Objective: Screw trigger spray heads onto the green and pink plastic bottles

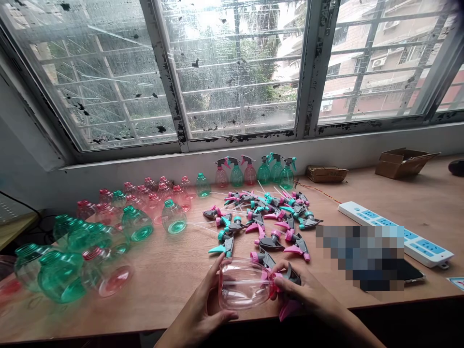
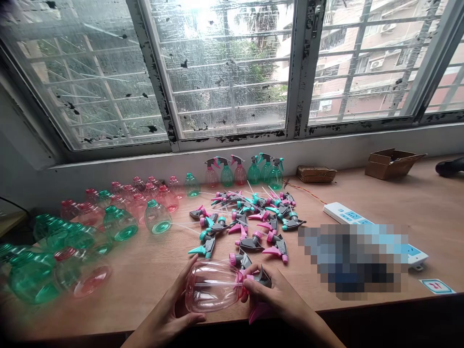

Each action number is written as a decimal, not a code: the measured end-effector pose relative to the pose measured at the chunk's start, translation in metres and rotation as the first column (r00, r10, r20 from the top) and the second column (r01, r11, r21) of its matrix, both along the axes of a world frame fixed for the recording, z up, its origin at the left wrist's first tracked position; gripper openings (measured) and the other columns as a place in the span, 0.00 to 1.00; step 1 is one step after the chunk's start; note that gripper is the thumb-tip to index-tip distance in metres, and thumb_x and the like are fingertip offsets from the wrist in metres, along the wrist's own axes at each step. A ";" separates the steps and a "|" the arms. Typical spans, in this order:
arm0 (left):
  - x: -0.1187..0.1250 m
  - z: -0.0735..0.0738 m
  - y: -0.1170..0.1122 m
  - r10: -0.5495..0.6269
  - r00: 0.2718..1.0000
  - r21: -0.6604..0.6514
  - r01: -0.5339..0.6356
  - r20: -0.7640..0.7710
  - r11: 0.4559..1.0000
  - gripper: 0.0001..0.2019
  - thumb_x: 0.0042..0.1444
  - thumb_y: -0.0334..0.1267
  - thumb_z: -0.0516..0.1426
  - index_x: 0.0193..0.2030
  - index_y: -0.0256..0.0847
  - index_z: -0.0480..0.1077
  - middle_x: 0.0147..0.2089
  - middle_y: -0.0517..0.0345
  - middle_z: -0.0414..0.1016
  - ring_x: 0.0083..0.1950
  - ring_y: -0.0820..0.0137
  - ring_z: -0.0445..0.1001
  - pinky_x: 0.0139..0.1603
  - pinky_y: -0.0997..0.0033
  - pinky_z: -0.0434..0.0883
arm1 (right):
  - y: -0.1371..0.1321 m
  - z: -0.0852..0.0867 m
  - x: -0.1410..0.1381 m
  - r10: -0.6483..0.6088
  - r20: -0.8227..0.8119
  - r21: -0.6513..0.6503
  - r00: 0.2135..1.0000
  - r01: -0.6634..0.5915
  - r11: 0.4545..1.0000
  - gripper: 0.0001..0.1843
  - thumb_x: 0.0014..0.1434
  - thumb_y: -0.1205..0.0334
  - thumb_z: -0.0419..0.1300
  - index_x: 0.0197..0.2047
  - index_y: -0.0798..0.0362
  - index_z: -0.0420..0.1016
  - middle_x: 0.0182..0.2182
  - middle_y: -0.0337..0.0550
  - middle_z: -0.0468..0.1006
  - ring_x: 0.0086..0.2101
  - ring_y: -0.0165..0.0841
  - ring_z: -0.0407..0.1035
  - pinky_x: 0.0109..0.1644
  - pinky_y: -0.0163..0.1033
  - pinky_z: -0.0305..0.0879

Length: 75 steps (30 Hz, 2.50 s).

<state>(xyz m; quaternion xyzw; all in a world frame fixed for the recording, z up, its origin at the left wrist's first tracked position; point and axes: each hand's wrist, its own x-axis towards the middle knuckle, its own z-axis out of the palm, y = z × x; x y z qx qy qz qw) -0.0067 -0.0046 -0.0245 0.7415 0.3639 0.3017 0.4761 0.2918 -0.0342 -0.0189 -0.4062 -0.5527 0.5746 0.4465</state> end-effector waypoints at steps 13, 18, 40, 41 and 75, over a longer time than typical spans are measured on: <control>0.002 0.002 -0.001 -0.013 1.000 -0.003 0.013 0.015 1.000 0.50 0.57 0.35 0.68 0.76 0.56 0.41 0.78 0.53 0.48 0.78 0.52 0.46 0.78 0.48 0.45 | -0.001 0.004 -0.002 -0.005 0.001 -0.006 1.000 0.005 1.000 0.22 0.60 0.41 0.66 0.40 0.53 0.75 0.30 0.42 0.82 0.32 0.39 0.75 0.39 0.41 0.68; 0.002 0.006 -0.004 -0.016 1.000 0.024 0.015 0.014 1.000 0.51 0.55 0.39 0.69 0.76 0.56 0.42 0.78 0.53 0.49 0.78 0.50 0.44 0.78 0.48 0.44 | 0.000 0.002 -0.002 -0.023 0.029 0.004 0.999 0.023 1.000 0.23 0.59 0.40 0.66 0.40 0.53 0.76 0.29 0.41 0.82 0.30 0.38 0.74 0.37 0.40 0.67; 0.002 0.004 -0.003 -0.074 0.993 -0.005 0.074 0.095 0.997 0.49 0.57 0.47 0.68 0.75 0.64 0.40 0.78 0.57 0.49 0.78 0.49 0.44 0.76 0.48 0.50 | 0.000 -0.002 -0.001 -0.001 -0.010 0.007 1.000 0.001 1.000 0.19 0.63 0.45 0.64 0.40 0.54 0.76 0.30 0.42 0.83 0.33 0.38 0.74 0.41 0.40 0.65; 0.002 0.005 -0.004 -0.079 0.992 -0.005 0.080 0.101 0.997 0.51 0.55 0.47 0.69 0.75 0.64 0.40 0.79 0.57 0.48 0.78 0.49 0.43 0.77 0.48 0.47 | 0.000 -0.002 -0.001 0.003 -0.018 0.006 1.000 -0.002 1.000 0.19 0.63 0.45 0.64 0.40 0.55 0.76 0.31 0.42 0.83 0.33 0.38 0.74 0.40 0.39 0.65; 0.007 0.021 -0.008 -0.031 1.000 -0.006 0.031 -0.001 1.000 0.47 0.56 0.45 0.68 0.75 0.55 0.45 0.78 0.53 0.48 0.78 0.51 0.46 0.77 0.52 0.49 | 0.001 -0.001 -0.002 -0.047 0.088 -0.057 0.995 0.052 0.997 0.19 0.50 0.54 0.75 0.40 0.53 0.74 0.30 0.37 0.81 0.32 0.36 0.74 0.38 0.37 0.69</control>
